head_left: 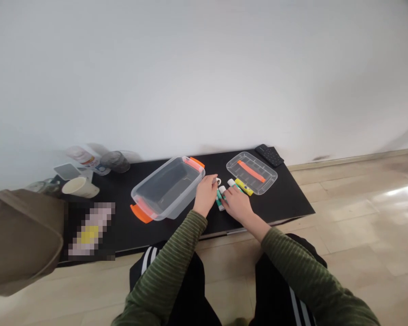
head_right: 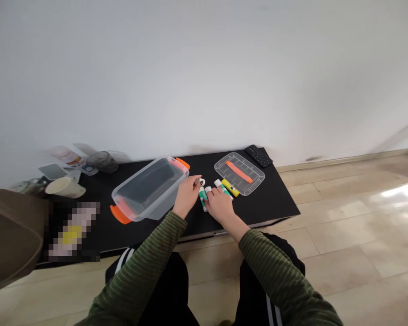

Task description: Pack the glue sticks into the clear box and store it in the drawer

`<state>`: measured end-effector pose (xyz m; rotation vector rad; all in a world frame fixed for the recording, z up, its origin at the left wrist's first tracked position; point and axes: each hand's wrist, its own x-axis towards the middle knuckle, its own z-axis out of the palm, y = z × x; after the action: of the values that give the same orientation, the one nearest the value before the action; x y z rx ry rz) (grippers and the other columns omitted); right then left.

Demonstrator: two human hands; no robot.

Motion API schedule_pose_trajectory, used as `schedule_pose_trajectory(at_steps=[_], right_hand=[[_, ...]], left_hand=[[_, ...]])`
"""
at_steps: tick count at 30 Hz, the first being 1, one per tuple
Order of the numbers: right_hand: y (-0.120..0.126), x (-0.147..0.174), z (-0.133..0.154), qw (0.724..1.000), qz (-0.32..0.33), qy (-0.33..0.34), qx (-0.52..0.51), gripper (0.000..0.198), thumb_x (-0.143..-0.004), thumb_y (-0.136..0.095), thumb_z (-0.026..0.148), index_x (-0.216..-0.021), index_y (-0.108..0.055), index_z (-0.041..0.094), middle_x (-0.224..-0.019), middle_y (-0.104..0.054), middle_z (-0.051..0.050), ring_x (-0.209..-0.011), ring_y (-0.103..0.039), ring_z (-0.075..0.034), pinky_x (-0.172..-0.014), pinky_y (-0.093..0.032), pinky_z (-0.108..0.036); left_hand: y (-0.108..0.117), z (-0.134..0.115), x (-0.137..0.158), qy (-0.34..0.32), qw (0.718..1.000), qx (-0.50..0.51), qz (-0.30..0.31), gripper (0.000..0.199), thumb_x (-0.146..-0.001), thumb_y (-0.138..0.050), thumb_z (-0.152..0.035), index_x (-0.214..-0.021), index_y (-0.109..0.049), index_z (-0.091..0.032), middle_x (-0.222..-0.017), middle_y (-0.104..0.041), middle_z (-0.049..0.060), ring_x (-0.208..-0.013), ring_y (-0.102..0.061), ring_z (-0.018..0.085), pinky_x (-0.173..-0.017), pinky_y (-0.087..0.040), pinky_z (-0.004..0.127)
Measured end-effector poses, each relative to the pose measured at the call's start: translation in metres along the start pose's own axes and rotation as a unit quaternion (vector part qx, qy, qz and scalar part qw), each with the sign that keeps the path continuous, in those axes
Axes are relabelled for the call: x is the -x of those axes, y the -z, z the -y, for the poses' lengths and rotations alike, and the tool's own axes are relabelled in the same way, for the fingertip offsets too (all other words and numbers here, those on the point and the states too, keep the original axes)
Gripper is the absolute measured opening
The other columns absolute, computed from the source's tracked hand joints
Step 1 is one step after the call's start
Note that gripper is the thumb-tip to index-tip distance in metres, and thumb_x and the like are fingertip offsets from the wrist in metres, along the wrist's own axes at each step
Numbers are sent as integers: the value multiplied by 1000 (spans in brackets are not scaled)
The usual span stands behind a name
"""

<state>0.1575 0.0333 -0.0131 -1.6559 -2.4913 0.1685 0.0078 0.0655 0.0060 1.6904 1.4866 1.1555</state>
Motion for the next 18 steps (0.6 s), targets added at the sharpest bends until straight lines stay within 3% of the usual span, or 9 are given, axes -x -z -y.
schedule_pose_trajectory(at_steps=[9, 14, 18], right_hand=[[-11, -10, 31, 998, 37, -43, 15, 30, -92, -57, 33, -112, -62, 12, -113, -63, -17, -108, -55, -29, -76, -49, -34], [-10, -13, 39, 994, 70, -79, 13, 29, -92, -56, 32, -109, -66, 10, -109, -67, -19, -109, -58, -30, -78, -49, -35], [-8, -14, 38, 992, 82, -100, 7, 29, -93, -53, 29, -108, -68, 10, -107, -69, -18, -107, -62, -29, -79, -50, -36]], left_hand=[[29, -10, 29, 48, 990, 129, -8, 26, -82, -67, -16, -105, -73, -24, -113, -70, 9, -110, -62, 27, -106, -43, 42], [27, 1, 39, 73, 988, 133, 3, 24, -83, -67, -18, -105, -73, -23, -112, -72, 9, -102, -65, 25, -104, -45, 44], [22, 11, 45, 121, 968, 219, 22, 22, -81, -70, -22, -103, -73, -21, -110, -71, 9, -97, -66, 23, -98, -51, 43]])
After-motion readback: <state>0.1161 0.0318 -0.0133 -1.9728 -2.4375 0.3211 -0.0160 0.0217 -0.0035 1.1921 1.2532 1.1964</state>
